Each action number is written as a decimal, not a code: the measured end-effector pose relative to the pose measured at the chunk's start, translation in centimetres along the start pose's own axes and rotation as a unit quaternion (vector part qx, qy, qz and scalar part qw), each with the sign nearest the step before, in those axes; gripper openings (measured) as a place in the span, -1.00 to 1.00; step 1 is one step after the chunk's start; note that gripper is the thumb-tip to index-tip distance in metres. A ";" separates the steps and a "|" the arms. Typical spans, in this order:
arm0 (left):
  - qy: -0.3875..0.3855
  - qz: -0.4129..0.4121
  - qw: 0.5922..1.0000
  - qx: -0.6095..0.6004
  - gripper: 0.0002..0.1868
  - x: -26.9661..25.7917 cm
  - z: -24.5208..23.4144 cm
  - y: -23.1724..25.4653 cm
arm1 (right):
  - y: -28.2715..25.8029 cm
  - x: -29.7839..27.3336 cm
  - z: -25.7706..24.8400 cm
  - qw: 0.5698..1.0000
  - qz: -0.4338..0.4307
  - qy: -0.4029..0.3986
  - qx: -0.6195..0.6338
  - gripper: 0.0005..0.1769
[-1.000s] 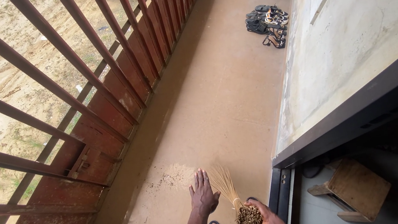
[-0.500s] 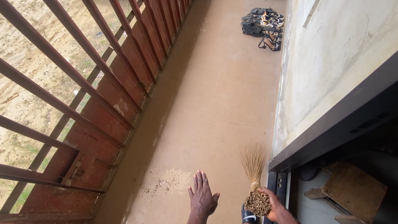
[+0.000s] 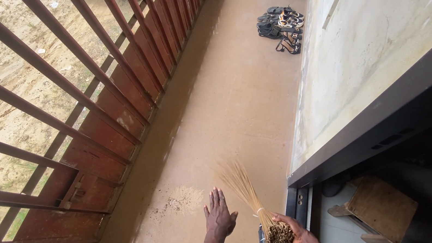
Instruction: Sweeping debris on a balcony using a traditional broom.
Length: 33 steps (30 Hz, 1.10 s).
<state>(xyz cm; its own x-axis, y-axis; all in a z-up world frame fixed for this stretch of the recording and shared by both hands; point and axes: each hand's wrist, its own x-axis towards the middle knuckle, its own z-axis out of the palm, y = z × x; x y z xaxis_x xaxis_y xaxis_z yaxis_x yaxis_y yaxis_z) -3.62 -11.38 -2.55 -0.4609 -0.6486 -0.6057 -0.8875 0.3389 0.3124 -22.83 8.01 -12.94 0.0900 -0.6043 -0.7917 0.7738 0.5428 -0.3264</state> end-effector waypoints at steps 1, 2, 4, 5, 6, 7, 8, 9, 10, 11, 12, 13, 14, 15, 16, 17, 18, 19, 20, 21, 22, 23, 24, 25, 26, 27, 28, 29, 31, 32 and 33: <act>-0.001 -0.001 1.000 -0.001 0.08 0.1 0.1 0.1 | -0.5 0.0 -0.6 1.000 0.002 0.000 0.000 -0.29; 0.000 -0.003 1.000 0.003 0.08 0.2 0.2 0.2 | -1.0 0.0 -1.3 0.999 -0.031 0.026 0.027 -0.24; 0.000 -0.006 1.000 0.006 0.08 0.4 0.3 0.5 | -2.3 -0.2 -2.1 0.995 -0.063 0.052 0.053 -0.18; 0.001 -0.007 1.000 0.003 0.08 0.4 0.3 0.7 | -2.9 -0.4 -2.3 0.993 -0.081 0.072 0.056 -0.25; 0.002 -0.009 1.000 0.000 0.08 0.4 0.3 0.9 | -3.5 -0.6 -2.5 0.989 -0.100 0.092 0.059 -0.30; 0.001 -0.010 1.000 -0.001 0.08 0.5 0.3 1.0 | -3.3 0.2 -3.5 0.989 -0.098 0.092 0.059 -0.30; -0.001 -0.013 1.000 0.001 0.08 0.5 0.4 1.2 | -3.1 1.1 -4.4 0.986 -0.098 0.108 0.081 -0.40; -0.002 -0.015 1.000 0.003 0.08 0.7 0.3 1.4 | -3.0 2.0 -5.4 0.982 -0.098 0.123 0.102 -0.48; -0.002 -0.015 1.000 0.003 0.08 0.8 0.3 1.6 | -2.5 2.8 -6.0 0.982 -0.098 0.123 0.101 -0.48; -0.002 -0.016 1.000 0.002 0.08 0.8 0.3 1.7 | -2.0 3.5 -6.7 0.987 -0.052 0.113 0.101 -0.51; -0.003 -0.017 1.000 0.001 0.08 0.9 0.3 1.8 | -1.4 4.3 -7.3 0.990 -0.005 0.103 0.099 -0.52; -0.003 -0.017 1.000 0.001 0.08 1.1 0.4 1.9 | -0.5 4.9 -7.4 0.990 -0.005 0.103 0.100 -0.52; -0.005 -0.019 1.000 0.004 0.08 1.3 0.5 2.1 | 0.4 5.5 -7.5 0.991 0.038 0.073 0.101 -0.52; -0.006 -0.020 1.000 0.007 0.08 1.5 0.5 2.2 | 1.2 6.1 -7.6 0.990 0.082 0.044 0.102 -0.51; -0.006 -0.020 1.000 0.007 0.08 1.8 0.5 2.5 | 1.5 6.1 -7.5 0.990 0.082 0.044 0.102 -0.51; -0.011 -0.023 1.000 0.008 0.08 2.0 0.5 2.7 | 2.0 6.2 -7.3 0.990 0.099 0.046 0.092 -0.54; -0.015 -0.026 0.999 0.010 0.09 2.3 0.6 2.9 | 2.4 6.2 -7.1 0.989 0.117 0.048 0.082 -0.58; -0.016 -0.028 0.999 0.009 0.09 2.2 0.3 3.1 | 1.9 6.1 -7.4 0.988 0.118 0.049 0.081 -0.58; -0.010 -0.026 1.000 0.006 0.08 2.2 0.1 3.3 | 1.3 6.0 -7.7 0.991 0.111 0.044 0.067 -0.51; -0.003 -0.025 1.000 0.003 0.08 2.3 -0.1 3.6 | 0.7 5.9 -8.0 0.993 0.103 0.039 0.053 -0.45; -0.004 -0.025 1.000 0.002 0.08 2.2 -0.1 3.7 | -0.7 4.3 -7.1 0.992 0.104 0.039 0.053 -0.45; -0.005 -0.025 1.000 -0.001 0.07 2.2 -0.4 3.9 | -2.3 2.8 -6.0 0.997 0.068 0.005 0.039 -0.36; -0.005 -0.025 1.000 -0.004 0.07 2.1 -0.6 4.0 | -3.8 1.3 -4.9 0.999 0.033 -0.030 0.024 -0.25; -0.004 -0.025 1.000 -0.005 0.07 2.4 -0.6 4.2 | -4.6 1.2 -5.4 0.999 0.032 -0.030 0.023 -0.25; -0.005 -0.029 1.000 -0.005 0.07 2.6 -0.5 4.3 | -5.4 1.1 -5.9 0.999 0.003 -0.007 0.039 -0.20; -0.005 -0.033 0.999 -0.006 0.07 2.7 -0.6 4.3 | -6.2 1.0 -6.2 0.998 -0.026 0.015 0.053 -0.15; -0.004 -0.034 0.999 -0.007 0.07 2.7 -0.8 4.5 | -6.9 0.9 -6.2 0.998 -0.025 0.014 0.051 -0.15; -0.003 -0.034 0.999 -0.008 0.07 2.7 -1.0 4.6 | -7.7 0.8 -6.3 0.996 -0.049 0.051 0.057 -0.17; -0.002 -0.035 0.999 -0.011 0.07 2.8 -1.0 4.9 | -8.7 1.0 -6.6 0.992 -0.070 0.087 0.062 -0.20; -0.001 -0.036 0.999 -0.010 0.06 3.0 -1.0 4.9 | -8.9 1.2 -6.7 0.989 -0.078 0.107 0.062 -0.26; -0.001 -0.037 0.999 -0.010 0.06 3.1 -1.0 5.0 | -9.2 1.5 -6.8 0.986 -0.086 0.127 0.063 -0.31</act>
<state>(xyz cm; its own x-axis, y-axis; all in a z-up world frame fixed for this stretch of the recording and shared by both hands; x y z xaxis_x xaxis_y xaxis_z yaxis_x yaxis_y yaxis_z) -9.45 -12.36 -2.16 -0.3939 -0.6706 -0.6285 -0.9190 0.2766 0.2809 -34.10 6.08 -14.64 -0.1978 -0.5069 -0.8390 0.8370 0.3582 -0.4137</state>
